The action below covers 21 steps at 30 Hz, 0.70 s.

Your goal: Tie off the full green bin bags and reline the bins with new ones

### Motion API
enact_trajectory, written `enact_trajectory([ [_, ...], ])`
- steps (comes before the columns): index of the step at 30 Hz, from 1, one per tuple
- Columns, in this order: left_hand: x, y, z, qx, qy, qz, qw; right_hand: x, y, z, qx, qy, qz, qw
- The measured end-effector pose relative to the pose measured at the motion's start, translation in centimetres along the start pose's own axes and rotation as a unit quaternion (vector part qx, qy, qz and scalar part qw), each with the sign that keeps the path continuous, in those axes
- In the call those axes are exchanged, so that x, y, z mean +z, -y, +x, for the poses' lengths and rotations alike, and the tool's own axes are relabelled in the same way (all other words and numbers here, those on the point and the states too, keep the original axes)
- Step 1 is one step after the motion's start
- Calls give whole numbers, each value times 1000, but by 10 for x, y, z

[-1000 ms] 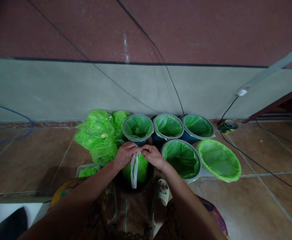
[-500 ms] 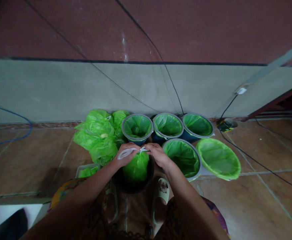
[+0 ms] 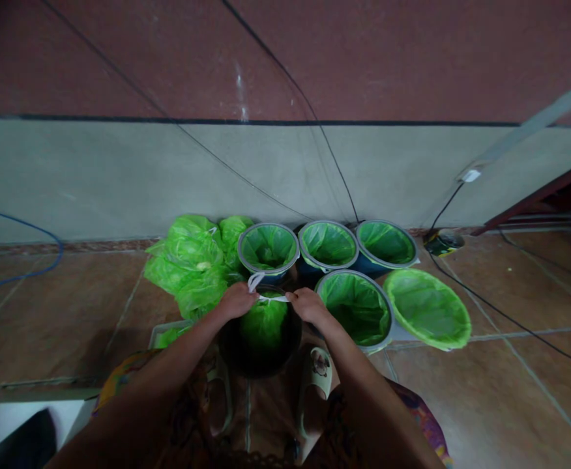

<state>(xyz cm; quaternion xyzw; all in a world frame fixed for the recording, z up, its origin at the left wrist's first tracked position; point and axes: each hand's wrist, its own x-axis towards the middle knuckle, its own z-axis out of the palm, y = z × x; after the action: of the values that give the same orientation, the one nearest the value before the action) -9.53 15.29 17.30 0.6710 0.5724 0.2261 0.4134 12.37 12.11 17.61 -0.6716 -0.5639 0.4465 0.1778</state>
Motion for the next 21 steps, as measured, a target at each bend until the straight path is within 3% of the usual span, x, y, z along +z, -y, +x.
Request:
enact_trajectory([
  [4, 0, -10, -3, -84, 41, -135, 986, 0, 8, -2, -3, 12, -13, 1000],
  [7, 4, -21, -9, -108, 72, -304, 944, -1, 19, -9, -30, 50, 13, 998],
  [9, 7, -26, -11, -116, 90, -360, 921, -3, 25, -13, -54, 72, 44, 995],
  [17, 10, -25, -12, -39, 193, -315, 929, -1, 28, -17, -116, 116, 65, 984],
  [21, 14, -26, -14, 27, 186, -222, 957, -1, 35, -18, -137, 94, 122, 978],
])
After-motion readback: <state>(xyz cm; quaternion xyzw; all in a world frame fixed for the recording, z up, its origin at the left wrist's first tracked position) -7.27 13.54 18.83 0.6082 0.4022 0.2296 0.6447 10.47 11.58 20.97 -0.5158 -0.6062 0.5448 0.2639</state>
